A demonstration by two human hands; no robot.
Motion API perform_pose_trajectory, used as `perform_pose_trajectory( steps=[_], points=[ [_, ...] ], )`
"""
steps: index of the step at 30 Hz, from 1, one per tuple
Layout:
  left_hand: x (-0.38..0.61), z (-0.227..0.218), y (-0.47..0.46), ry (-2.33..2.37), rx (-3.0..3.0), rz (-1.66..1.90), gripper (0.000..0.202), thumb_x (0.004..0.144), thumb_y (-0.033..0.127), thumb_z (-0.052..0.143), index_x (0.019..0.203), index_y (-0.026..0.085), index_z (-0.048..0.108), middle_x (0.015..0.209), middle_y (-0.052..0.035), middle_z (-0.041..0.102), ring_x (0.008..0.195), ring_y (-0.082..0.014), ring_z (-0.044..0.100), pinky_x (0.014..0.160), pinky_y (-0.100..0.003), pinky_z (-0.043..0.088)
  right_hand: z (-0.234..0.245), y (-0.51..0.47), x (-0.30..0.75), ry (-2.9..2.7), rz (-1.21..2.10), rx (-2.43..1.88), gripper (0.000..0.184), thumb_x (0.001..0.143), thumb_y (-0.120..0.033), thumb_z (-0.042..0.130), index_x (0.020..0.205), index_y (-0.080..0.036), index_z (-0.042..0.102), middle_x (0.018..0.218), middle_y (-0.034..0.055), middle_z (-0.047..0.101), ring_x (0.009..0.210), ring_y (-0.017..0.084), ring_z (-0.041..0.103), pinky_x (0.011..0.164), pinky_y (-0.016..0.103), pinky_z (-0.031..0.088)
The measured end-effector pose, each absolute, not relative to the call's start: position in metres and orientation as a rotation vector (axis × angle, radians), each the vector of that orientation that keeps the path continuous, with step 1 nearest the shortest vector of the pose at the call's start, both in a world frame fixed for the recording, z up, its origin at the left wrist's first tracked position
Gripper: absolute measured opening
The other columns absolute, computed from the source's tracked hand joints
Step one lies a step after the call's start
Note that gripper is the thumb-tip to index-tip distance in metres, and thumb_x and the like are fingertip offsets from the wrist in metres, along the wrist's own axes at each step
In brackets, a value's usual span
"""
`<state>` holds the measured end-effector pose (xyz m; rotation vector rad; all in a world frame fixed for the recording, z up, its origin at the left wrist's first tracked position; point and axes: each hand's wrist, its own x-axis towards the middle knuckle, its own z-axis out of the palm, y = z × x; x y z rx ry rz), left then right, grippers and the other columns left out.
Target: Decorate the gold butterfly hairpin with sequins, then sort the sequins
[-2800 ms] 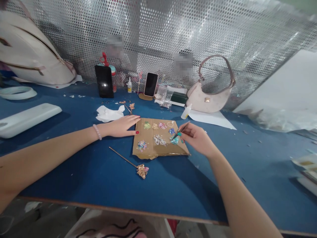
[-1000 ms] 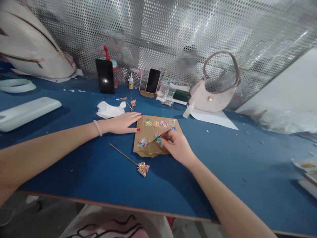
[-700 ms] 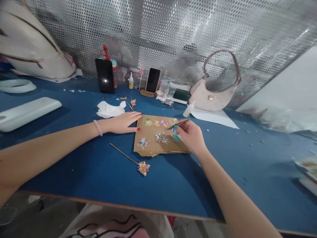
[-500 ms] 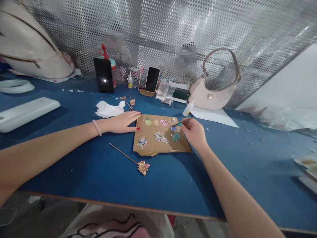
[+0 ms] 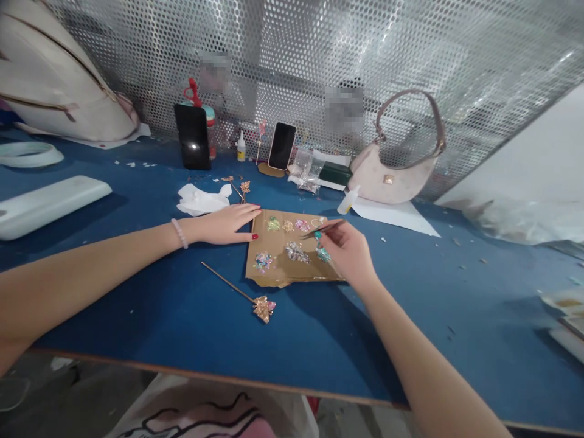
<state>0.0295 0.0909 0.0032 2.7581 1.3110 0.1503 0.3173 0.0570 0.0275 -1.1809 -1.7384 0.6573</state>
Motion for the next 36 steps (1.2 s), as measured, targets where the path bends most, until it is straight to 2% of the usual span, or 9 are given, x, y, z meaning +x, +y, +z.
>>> perform_pose_trajectory(
  steps=[8,16,21,28,36],
  points=[
    [0.028,0.0,0.093,1.3,2.763,0.176,0.083,0.085,0.07,0.022,0.142,0.009,0.021,0.148,-0.0139,0.019,0.135,-0.0253,0.018,0.11,-0.038,0.018,0.022,0.024,0.286,-2.043,0.79,-1.226,0.012,0.075,-0.027,0.058,0.082,-0.018,0.062,0.082,0.006,0.068,0.071,0.018,0.064,0.064,0.032,0.053],
    [0.028,-0.001,0.093,1.303,2.768,0.188,0.083,0.085,0.07,0.022,0.142,0.01,0.021,0.148,-0.0132,0.02,0.136,-0.0246,0.018,0.11,-0.037,0.017,0.021,0.022,0.284,-2.035,0.81,-1.229,0.013,0.075,-0.027,0.056,0.081,-0.017,0.061,0.084,0.0065,0.066,0.068,0.015,0.062,0.062,0.031,0.053],
    [0.028,-0.001,0.092,1.312,2.776,0.205,0.078,0.085,0.069,0.023,0.141,0.014,0.023,0.147,-0.0124,0.021,0.135,-0.023,0.019,0.11,-0.035,0.018,0.02,0.022,0.284,-2.01,0.845,-1.228,0.012,0.075,-0.027,0.057,0.081,-0.017,0.061,0.085,0.0064,0.066,0.067,0.015,0.062,0.06,0.029,0.054],
    [0.029,0.0,0.092,1.292,2.756,0.197,0.082,0.085,0.069,0.023,0.142,0.01,0.021,0.148,-0.0137,0.019,0.136,-0.0254,0.017,0.11,-0.038,0.017,0.021,0.022,0.285,-1.984,0.871,-1.25,0.013,0.075,-0.025,0.058,0.085,-0.017,0.06,0.075,0.0038,0.067,0.062,0.015,0.063,0.057,0.029,0.053],
    [0.028,0.0,0.093,1.291,2.76,0.19,0.082,0.086,0.068,0.024,0.141,0.009,0.022,0.148,-0.0141,0.019,0.136,-0.0256,0.017,0.11,-0.039,0.018,0.029,0.038,0.301,-1.839,0.74,-1.187,0.016,0.07,-0.026,0.063,0.082,-0.018,0.058,0.068,0.0025,0.065,0.059,0.016,0.062,0.059,0.031,0.052]
  ],
)
